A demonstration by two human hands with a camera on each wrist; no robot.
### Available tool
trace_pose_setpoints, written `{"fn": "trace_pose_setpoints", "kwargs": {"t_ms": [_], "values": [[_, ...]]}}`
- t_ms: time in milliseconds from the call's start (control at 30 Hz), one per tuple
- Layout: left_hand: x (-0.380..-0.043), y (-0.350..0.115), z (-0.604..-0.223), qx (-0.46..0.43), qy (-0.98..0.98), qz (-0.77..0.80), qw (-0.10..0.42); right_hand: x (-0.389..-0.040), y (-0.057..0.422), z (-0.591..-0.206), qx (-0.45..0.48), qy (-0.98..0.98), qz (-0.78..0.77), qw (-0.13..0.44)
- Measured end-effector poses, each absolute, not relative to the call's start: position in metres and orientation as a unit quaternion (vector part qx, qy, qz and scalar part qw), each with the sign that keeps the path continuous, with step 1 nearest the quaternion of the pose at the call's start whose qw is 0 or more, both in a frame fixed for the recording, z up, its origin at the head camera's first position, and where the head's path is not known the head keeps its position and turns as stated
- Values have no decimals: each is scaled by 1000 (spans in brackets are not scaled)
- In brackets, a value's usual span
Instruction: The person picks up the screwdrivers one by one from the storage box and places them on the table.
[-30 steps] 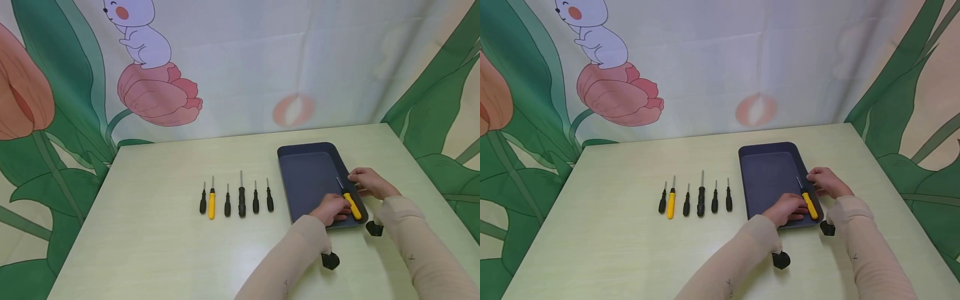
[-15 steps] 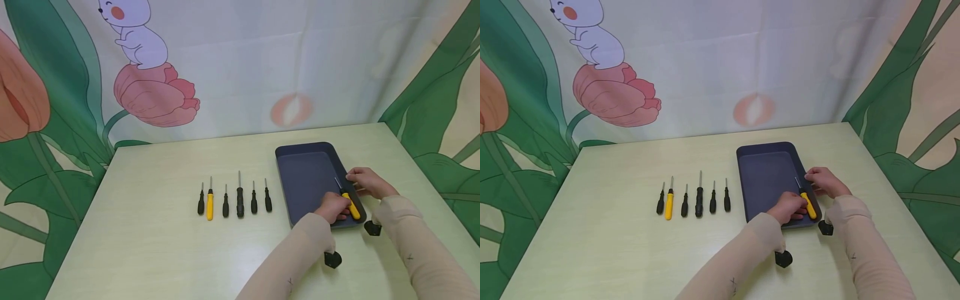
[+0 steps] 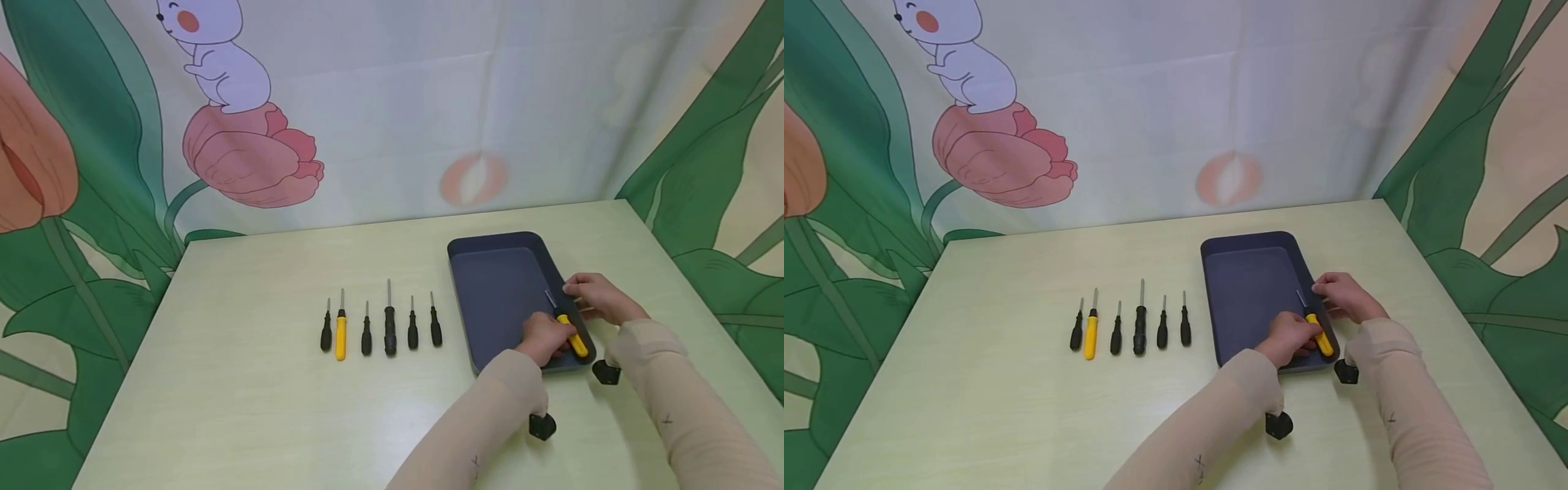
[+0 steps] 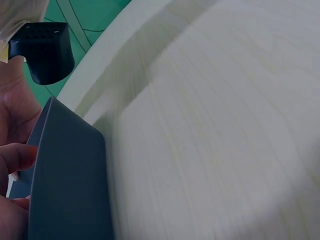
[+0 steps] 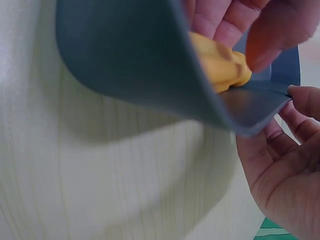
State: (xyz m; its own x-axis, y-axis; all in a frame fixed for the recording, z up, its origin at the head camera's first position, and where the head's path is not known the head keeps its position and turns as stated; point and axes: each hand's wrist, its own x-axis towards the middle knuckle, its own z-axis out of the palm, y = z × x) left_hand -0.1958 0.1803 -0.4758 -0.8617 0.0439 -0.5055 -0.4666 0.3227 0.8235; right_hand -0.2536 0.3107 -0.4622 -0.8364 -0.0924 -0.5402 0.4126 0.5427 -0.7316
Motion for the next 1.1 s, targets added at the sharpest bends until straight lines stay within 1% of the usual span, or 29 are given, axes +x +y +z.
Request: {"fn": "trace_pose_setpoints", "kwargs": {"t_ms": [400, 700, 1100], "values": [[-200, 185, -484, -162, 775, 566, 230, -253, 310, -463, 86, 836, -472, 266], [-203, 185, -487, -183, 737, 604, 242, -254, 311, -464, 91, 835, -473, 266], [-200, 176, -483, -188, 702, 631, 272, -255, 311, -465, 95, 835, -473, 265]]}}
